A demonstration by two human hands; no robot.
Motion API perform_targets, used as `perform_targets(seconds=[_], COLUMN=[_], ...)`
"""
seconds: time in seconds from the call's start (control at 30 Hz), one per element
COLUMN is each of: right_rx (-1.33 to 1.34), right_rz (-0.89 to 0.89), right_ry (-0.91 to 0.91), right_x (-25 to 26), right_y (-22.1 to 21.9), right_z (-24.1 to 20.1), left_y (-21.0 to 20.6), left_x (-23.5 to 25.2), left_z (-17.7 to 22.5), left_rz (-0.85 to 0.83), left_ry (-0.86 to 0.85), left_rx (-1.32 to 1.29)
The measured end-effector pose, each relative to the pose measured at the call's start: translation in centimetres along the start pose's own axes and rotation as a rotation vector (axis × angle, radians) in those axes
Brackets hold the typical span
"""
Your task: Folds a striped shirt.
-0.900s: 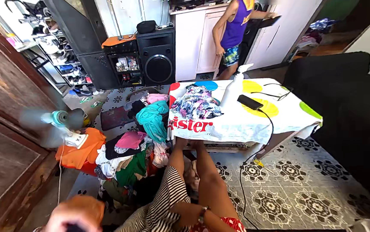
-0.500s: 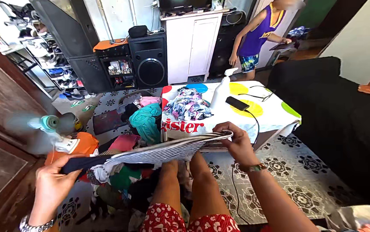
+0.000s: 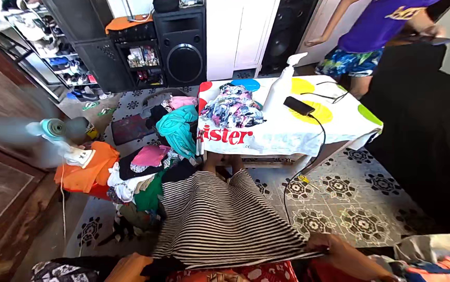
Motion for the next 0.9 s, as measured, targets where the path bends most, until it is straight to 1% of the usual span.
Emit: perform_targets(seconds=[0.13,0.2,0.23,0.3,0.37,0.4,0.43,0.47,0.5,0.57,0.63,0.73,0.8,0.83,0.87,0.9], right_rx=[0.117,0.180,0.209,0.295,0.445,0.538,0.639,0.718,0.758,0.754,0.753,0.850,0.845,0.827,0.817,0.828], right_rz=[0.127,0.113,0.102,0.141,0.233,0.294,0.349,0.375,0.360,0.234,0.190,0.152,0.070,0.052,0.065,0.123], right_ry=[0.066,0.033,-0.010,-0.066,-0.086,-0.101,-0.128,-0.168,-0.223,-0.325,-0.356,-0.381,-0.399,-0.409,-0.409,-0.400], right_x=[-0.7,-0.5,-0.1,1.3,3.2,4.3,5.7,7.2,8.6,10.9,11.6,10.3,9.8,9.6,9.6,9.8], right_y=[-1.5,-1.5,-1.3,-0.5,0.9,1.4,1.6,1.3,0.4,-2.2,-3.8,-4.4,-4.8,-4.7,-4.2,-3.3], right_z=[3.2,4.1,4.6,5.1,4.8,4.6,4.7,4.9,5.2,6.4,7.4,7.2,7.5,7.6,7.7,7.5], left_y=[-2.7,-3.3,-3.3,-2.2,-0.7,-0.3,-0.3,-0.7,-1.3,-3.2,-4.5,-5.7,-5.8,-5.4,-4.4,-2.9], left_x=[1.0,1.7,2.2,3.1,4.2,5.1,6.4,8.2,10.0,12.8,14.6,14.6,14.4,14.4,14.2,13.9], left_z=[-2.7,-4.3,-5.2,-7.0,-8.5,-9.0,-9.2,-9.1,-8.5,-7.4,-6.8,-7.4,-8.5,-9.0,-9.5,-10.1], left_rz=[-0.044,-0.070,-0.030,0.142,0.395,0.540,0.652,0.703,0.702,0.526,0.388,0.187,0.048,0.016,0.043,0.133], left_ry=[-0.038,-0.050,-0.089,-0.149,-0.120,-0.085,-0.068,-0.068,-0.038,-0.004,0.042,0.039,0.061,0.072,0.075,0.070], left_rx=[-0.060,-0.132,-0.223,-0.561,-1.040,-1.290,-1.513,-1.675,-1.733,-1.585,-1.396,-1.204,-0.964,-0.860,-0.821,-0.857])
Point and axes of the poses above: each hand's wrist, its own x-axis towards the middle knuckle, its own y-axis out of the back of the hand, z = x × y, the point moved 7 cm from there along x, towards the middle knuckle, and after that the axes turned 5 degrees about -y, right-handed, at the moved point
